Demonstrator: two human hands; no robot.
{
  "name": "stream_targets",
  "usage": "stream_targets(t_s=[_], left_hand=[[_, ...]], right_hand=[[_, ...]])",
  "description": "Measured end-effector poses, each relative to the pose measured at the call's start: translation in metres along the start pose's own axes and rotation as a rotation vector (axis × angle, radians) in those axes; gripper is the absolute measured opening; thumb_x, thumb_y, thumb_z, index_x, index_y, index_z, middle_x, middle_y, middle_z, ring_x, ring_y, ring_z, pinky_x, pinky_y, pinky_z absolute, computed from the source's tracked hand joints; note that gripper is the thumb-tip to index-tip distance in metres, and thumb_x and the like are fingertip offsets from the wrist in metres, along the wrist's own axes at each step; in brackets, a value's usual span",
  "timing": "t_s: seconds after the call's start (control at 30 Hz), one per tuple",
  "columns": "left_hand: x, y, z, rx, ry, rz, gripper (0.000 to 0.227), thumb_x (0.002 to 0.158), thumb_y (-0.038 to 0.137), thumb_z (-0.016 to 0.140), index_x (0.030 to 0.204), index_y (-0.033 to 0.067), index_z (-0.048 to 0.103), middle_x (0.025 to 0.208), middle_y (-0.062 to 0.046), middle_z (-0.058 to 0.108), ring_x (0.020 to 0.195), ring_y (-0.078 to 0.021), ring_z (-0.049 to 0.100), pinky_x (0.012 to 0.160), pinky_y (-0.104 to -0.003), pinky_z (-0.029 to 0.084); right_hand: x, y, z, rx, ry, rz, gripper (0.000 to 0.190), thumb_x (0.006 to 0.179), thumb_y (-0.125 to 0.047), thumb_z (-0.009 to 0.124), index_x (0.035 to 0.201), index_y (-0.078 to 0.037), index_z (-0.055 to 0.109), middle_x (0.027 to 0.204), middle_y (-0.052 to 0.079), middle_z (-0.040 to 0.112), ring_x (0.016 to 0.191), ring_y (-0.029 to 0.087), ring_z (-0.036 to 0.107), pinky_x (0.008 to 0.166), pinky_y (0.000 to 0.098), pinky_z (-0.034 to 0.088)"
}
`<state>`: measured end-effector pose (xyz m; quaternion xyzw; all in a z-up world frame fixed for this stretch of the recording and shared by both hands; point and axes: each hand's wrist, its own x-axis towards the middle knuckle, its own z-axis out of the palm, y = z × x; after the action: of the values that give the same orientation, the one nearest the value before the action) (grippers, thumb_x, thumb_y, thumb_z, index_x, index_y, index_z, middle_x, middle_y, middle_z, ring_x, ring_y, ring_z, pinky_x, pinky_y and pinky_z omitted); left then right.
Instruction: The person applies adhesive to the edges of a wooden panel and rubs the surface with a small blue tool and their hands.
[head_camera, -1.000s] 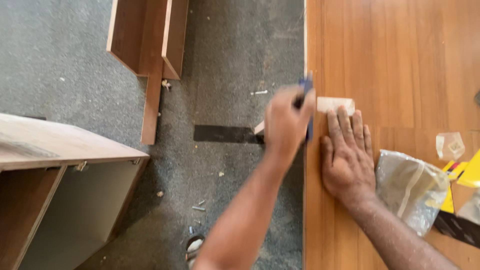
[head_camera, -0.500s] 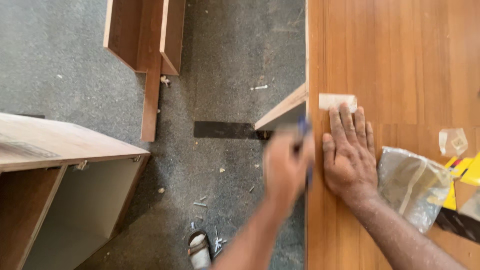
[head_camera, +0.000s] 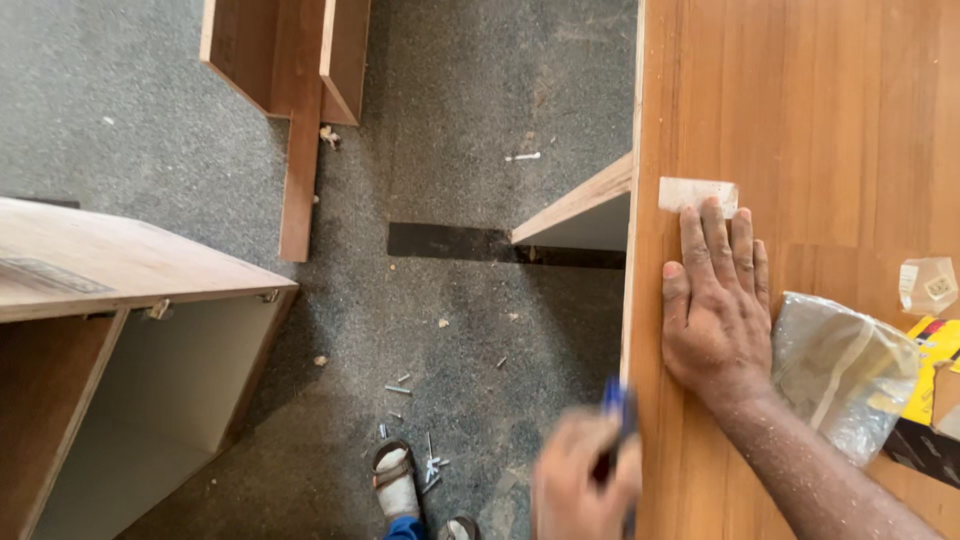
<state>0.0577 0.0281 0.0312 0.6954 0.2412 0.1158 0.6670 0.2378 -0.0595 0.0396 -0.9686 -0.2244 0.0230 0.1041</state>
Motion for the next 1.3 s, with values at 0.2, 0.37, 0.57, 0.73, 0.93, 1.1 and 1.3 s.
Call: stream_targets(t_s=[0.2,0.37,0.57,0.73,0.93,1.1,1.3], left_hand=[[0.211,0.025,0.042,-0.006,0.073,0.181,0.028,0.097,0.031,0.066,0.1,0.0033,0.07,0.09,-0.01,0.07,0.071,-0.02,0.07,0.059,-0.035,0.059],[0.139,0.009,0.03,0.025,0.039,0.286,0.018,0.102,0.02,0.066,0.103,0.0029,0.07,0.098,-0.011,0.07,0.089,-0.0214,0.069,0.081,-0.036,0.058],[-0.043,-0.02,-0.008,0.106,0.068,0.137,0.022,0.093,0.017,0.073,0.109,0.0024,0.074,0.103,-0.017,0.073,0.095,-0.0268,0.071,0.083,-0.036,0.057],[0.078,0.0,0.01,-0.016,-0.082,0.081,0.015,0.098,0.018,0.068,0.102,0.0042,0.072,0.094,-0.01,0.069,0.082,-0.0224,0.067,0.07,-0.036,0.055],[0.215,0.009,0.048,-0.077,0.092,0.32,0.031,0.102,0.033,0.066,0.115,0.0058,0.069,0.106,-0.01,0.07,0.091,-0.0205,0.073,0.078,-0.031,0.058],[0.116,-0.054,0.007,-0.142,0.178,0.228,0.028,0.101,0.027,0.073,0.114,0.0018,0.073,0.108,-0.01,0.075,0.093,-0.0159,0.072,0.083,-0.029,0.058],[-0.049,-0.085,-0.05,0.001,0.101,-0.243,0.031,0.09,0.018,0.074,0.115,0.0007,0.073,0.143,-0.012,0.048,0.091,-0.0166,0.068,0.073,-0.027,0.059]], right_hand=[[-0.006,-0.001,0.004,0.037,-0.01,-0.001,0.058,0.109,-0.034,0.032,0.162,-0.01,0.033,0.171,0.013,0.024,0.159,0.036,0.015,0.128,0.0482,0.009],[-0.003,-0.001,-0.002,0.037,0.002,-0.002,0.057,0.109,-0.032,0.035,0.162,-0.01,0.034,0.171,0.015,0.024,0.158,0.038,0.015,0.128,0.0488,0.01],[-0.001,0.0,0.001,0.031,-0.011,0.012,0.059,0.108,-0.032,0.035,0.162,-0.009,0.032,0.171,0.014,0.023,0.159,0.036,0.014,0.129,0.0481,0.009],[-0.002,0.001,0.002,0.01,-0.024,0.001,0.059,0.108,-0.033,0.034,0.162,-0.009,0.031,0.17,0.015,0.022,0.157,0.037,0.014,0.127,0.0488,0.009],[-0.004,-0.001,-0.001,0.051,-0.028,0.02,0.058,0.111,-0.033,0.035,0.164,-0.011,0.032,0.173,0.013,0.023,0.16,0.035,0.012,0.13,0.0475,0.009],[-0.005,-0.002,-0.001,0.035,-0.03,0.012,0.057,0.113,-0.032,0.036,0.165,-0.01,0.03,0.174,0.014,0.023,0.161,0.035,0.012,0.131,0.048,0.008],[-0.015,0.008,0.008,0.062,0.052,-0.014,0.053,0.113,-0.038,0.04,0.151,-0.002,0.047,0.154,0.026,0.042,0.147,0.043,0.031,0.122,0.055,0.022]])
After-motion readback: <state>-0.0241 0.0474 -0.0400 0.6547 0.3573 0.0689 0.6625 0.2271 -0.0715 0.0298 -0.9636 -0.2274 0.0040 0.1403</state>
